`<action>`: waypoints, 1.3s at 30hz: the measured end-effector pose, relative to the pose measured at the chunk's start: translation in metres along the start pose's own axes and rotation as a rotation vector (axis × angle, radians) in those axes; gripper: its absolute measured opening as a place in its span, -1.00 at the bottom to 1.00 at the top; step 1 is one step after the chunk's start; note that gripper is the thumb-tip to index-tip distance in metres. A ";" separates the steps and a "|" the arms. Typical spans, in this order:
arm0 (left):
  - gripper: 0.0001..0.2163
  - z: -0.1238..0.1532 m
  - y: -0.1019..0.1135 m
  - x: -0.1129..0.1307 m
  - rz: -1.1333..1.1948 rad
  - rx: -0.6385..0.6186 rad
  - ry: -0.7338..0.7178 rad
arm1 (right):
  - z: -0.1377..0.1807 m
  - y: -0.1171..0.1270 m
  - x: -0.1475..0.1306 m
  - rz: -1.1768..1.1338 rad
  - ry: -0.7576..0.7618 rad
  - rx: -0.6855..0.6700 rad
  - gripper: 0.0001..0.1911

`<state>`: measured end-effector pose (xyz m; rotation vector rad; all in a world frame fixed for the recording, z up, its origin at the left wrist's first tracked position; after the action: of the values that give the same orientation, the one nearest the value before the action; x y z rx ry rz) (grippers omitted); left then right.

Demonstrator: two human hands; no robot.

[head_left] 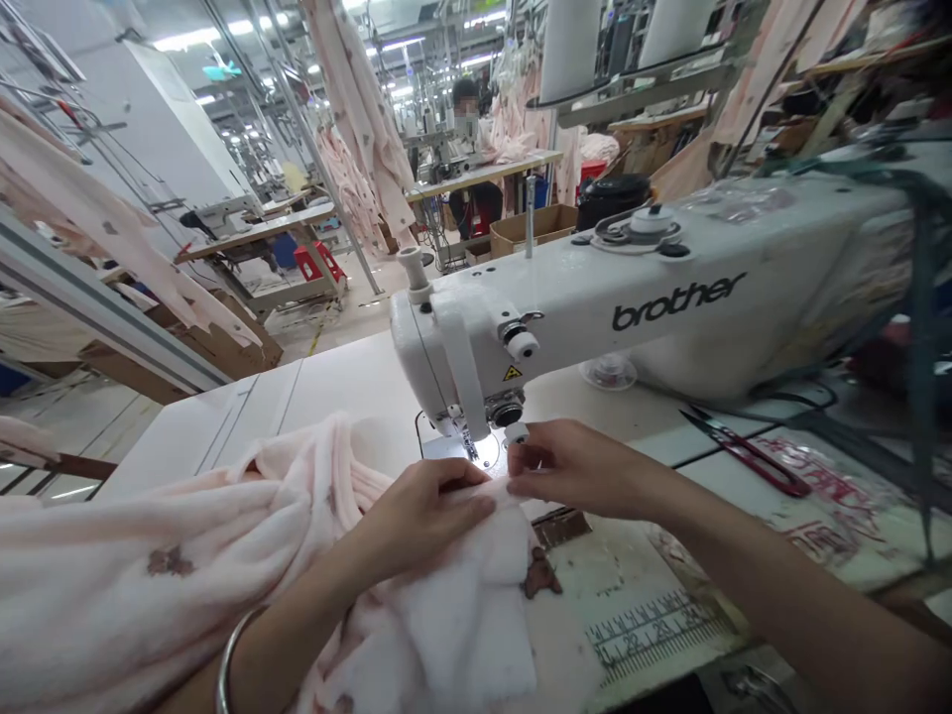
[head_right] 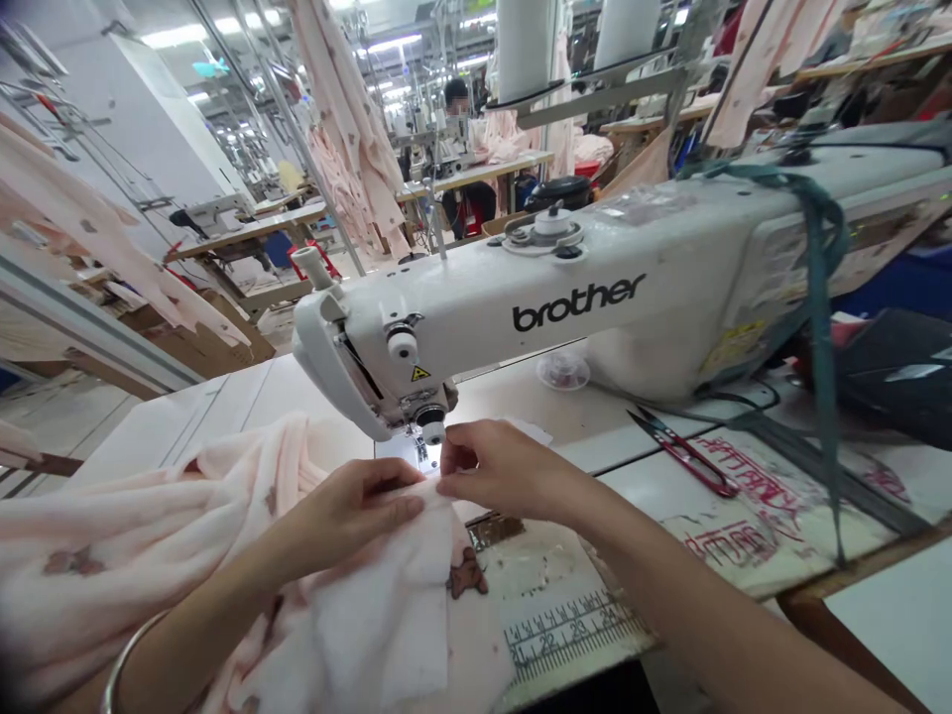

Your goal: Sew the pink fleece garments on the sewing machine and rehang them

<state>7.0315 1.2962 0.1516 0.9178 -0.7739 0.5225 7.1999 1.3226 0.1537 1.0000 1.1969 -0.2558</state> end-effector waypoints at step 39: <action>-0.87 -0.032 0.012 -0.027 -0.010 0.282 0.259 | -0.039 -0.003 0.012 0.121 -0.227 0.009 -0.81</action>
<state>7.0180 1.3272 0.1251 1.0873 -0.4672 0.7380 7.1773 1.3538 0.1406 1.0182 0.9270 -0.2719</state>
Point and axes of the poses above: each hand's wrist, its own z-axis away from the middle knuckle, its own y-axis out of the back of the hand, x = y × z, the point moved 4 cm from there along -z, towards the middle knuckle, and after that the axes turned 9 degrees about y, right-handed, at the moved point
